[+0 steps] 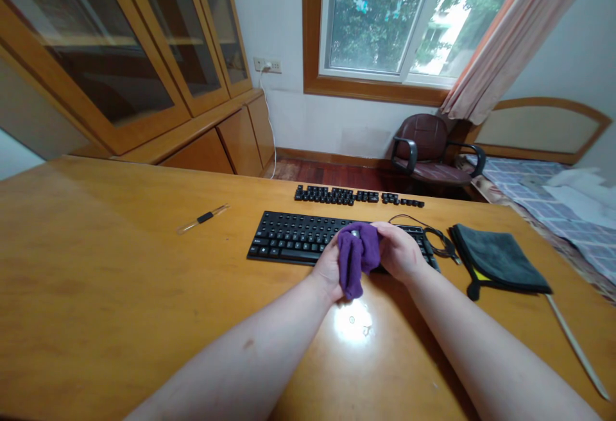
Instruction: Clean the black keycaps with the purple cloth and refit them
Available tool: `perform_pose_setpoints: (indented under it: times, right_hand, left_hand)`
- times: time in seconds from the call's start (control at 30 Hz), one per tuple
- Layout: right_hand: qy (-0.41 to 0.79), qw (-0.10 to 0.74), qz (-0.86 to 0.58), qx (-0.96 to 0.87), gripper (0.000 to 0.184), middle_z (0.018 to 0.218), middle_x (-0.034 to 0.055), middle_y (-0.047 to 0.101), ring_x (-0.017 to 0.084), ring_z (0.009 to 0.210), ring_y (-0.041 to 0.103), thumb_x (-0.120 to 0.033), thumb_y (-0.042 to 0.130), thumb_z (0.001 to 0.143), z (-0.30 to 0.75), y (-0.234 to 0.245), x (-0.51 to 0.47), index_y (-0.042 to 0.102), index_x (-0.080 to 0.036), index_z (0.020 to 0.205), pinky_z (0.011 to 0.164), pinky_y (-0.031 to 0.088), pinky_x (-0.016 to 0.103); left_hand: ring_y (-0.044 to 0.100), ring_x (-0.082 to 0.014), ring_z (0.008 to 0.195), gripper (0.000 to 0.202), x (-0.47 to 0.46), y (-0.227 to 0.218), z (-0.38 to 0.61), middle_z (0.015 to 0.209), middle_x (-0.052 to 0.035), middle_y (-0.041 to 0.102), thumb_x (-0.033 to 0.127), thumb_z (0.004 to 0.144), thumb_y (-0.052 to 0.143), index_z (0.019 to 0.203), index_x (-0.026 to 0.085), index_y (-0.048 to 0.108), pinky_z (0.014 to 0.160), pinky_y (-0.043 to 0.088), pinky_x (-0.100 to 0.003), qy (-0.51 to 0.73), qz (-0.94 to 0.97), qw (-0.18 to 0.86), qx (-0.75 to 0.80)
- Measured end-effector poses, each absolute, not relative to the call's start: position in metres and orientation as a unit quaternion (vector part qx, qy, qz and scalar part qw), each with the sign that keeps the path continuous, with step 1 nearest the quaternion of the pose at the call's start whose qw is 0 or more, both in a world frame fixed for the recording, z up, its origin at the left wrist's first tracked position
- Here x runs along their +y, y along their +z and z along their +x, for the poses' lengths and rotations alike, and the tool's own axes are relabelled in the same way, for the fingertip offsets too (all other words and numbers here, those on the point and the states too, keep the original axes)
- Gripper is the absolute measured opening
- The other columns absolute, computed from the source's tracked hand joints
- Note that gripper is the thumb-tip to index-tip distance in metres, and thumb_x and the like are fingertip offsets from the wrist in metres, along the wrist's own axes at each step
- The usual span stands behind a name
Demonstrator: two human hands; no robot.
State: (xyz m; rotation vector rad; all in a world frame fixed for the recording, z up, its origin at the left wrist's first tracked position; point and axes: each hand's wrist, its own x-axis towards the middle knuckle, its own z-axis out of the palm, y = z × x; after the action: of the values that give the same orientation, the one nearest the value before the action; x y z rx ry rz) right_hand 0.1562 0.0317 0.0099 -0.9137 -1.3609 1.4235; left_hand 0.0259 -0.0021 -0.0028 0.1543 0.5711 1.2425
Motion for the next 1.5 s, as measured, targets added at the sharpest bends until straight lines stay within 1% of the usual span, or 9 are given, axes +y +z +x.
perform_pose_setpoints:
  times: [0.13, 0.2, 0.33, 0.47, 0.6, 0.9, 1.1, 1.37, 1.5]
  right_hand:
    - [0.625, 0.464, -0.385, -0.496, 0.017, 0.061, 0.0007, 0.060, 0.015, 0.055, 0.052, -0.035, 0.062, 0.070, 0.154, 0.012, 0.030, 0.066, -0.020, 0.077, 0.054, 0.042, 0.028]
    - [0.639, 0.446, -0.394, -0.488, 0.020, 0.057, -0.0023, 0.056, 0.011, 0.047, 0.046, -0.033, 0.070, 0.065, 0.153, 0.014, 0.028, 0.066, -0.020, 0.081, 0.048, 0.037, 0.025]
    - [0.671, 0.450, -0.363, -0.465, 0.026, 0.060, 0.0000, 0.058, 0.013, 0.050, 0.049, -0.045, 0.062, 0.072, 0.151, 0.017, 0.027, 0.066, -0.019, 0.075, 0.049, 0.040, 0.026]
    - [0.662, 0.450, -0.389, -0.456, 0.020, 0.065, -0.0007, 0.063, 0.012, 0.053, 0.053, -0.035, 0.072, 0.066, 0.151, 0.014, 0.029, 0.067, -0.020, 0.077, 0.051, 0.042, 0.024]
    - [0.640, 0.455, -0.388, -0.482, 0.026, 0.061, -0.0014, 0.063, 0.008, 0.046, 0.048, -0.032, 0.078, 0.059, 0.155, 0.006, 0.031, 0.069, -0.019, 0.081, 0.045, 0.037, 0.021]
    - [0.541, 0.475, -0.382, -0.580, 0.014, 0.077, 0.0023, 0.069, 0.014, 0.063, 0.058, -0.028, 0.076, 0.063, 0.156, 0.011, 0.031, 0.073, -0.023, 0.076, 0.059, 0.048, 0.028]
    - [0.544, 0.480, -0.351, -0.591, 0.023, 0.089, 0.0051, 0.071, 0.019, 0.080, 0.063, -0.030, 0.078, 0.060, 0.158, 0.011, 0.032, 0.073, -0.021, 0.081, 0.077, 0.049, 0.033]
    - [0.488, 0.494, -0.384, -0.609, 0.023, 0.086, 0.0050, 0.072, 0.019, 0.078, 0.065, -0.031, 0.076, 0.061, 0.157, 0.011, 0.031, 0.073, -0.022, 0.082, 0.076, 0.050, 0.034]
    - [0.476, 0.501, -0.422, -0.587, 0.023, 0.080, 0.0043, 0.071, 0.019, 0.073, 0.065, -0.034, 0.075, 0.062, 0.157, 0.014, 0.031, 0.072, -0.021, 0.081, 0.072, 0.051, 0.033]
  left_hand:
    - [0.062, -0.0162, 0.073, 0.038, 0.000, -0.003, 0.025, 0.078, -0.0044, 0.068, 0.033, 0.055, 0.078, 0.085, 0.014, 0.063, 0.073, 0.048, -0.028, 0.568, 0.061, 0.772, 0.276]
    - [0.062, -0.0162, 0.072, 0.036, 0.000, -0.003, 0.024, 0.077, -0.0048, 0.068, 0.036, 0.059, 0.076, 0.084, 0.014, 0.063, 0.073, 0.048, -0.028, 0.561, 0.065, 0.778, 0.276]
    - [0.063, -0.0187, 0.080, 0.038, 0.000, -0.004, 0.024, 0.085, -0.0078, 0.068, 0.039, 0.065, 0.070, 0.091, 0.012, 0.064, 0.076, 0.048, -0.030, 0.549, 0.111, 0.795, 0.233]
    - [0.062, -0.0153, 0.069, 0.036, -0.002, -0.004, 0.026, 0.077, -0.0035, 0.068, 0.033, 0.058, 0.077, 0.087, 0.015, 0.063, 0.067, 0.047, -0.026, 0.592, 0.129, 0.743, 0.285]
    - [0.059, -0.0129, 0.059, 0.033, -0.004, -0.002, 0.027, 0.067, -0.0024, 0.066, 0.033, 0.057, 0.077, 0.078, 0.014, 0.061, 0.058, 0.046, -0.023, 0.609, 0.167, 0.713, 0.306]
    - [0.062, -0.0164, 0.059, 0.031, -0.002, 0.000, 0.026, 0.068, -0.0006, 0.065, 0.030, 0.060, 0.073, 0.081, 0.018, 0.054, 0.057, 0.046, -0.027, 0.635, 0.167, 0.683, 0.321]
    - [0.058, -0.0105, 0.060, 0.032, -0.001, -0.001, 0.025, 0.069, 0.0012, 0.063, 0.029, 0.055, 0.075, 0.077, 0.016, 0.056, 0.059, 0.045, -0.021, 0.658, 0.183, 0.643, 0.347]
    - [0.058, -0.0096, 0.057, 0.030, -0.001, -0.001, 0.027, 0.067, 0.0007, 0.064, 0.032, 0.059, 0.075, 0.076, 0.013, 0.059, 0.057, 0.046, -0.021, 0.645, 0.208, 0.648, 0.348]
    - [0.062, -0.0119, 0.069, 0.029, -0.002, -0.001, 0.028, 0.080, -0.0025, 0.069, 0.024, 0.060, 0.076, 0.085, 0.014, 0.066, 0.069, 0.050, -0.025, 0.651, 0.224, 0.648, 0.325]
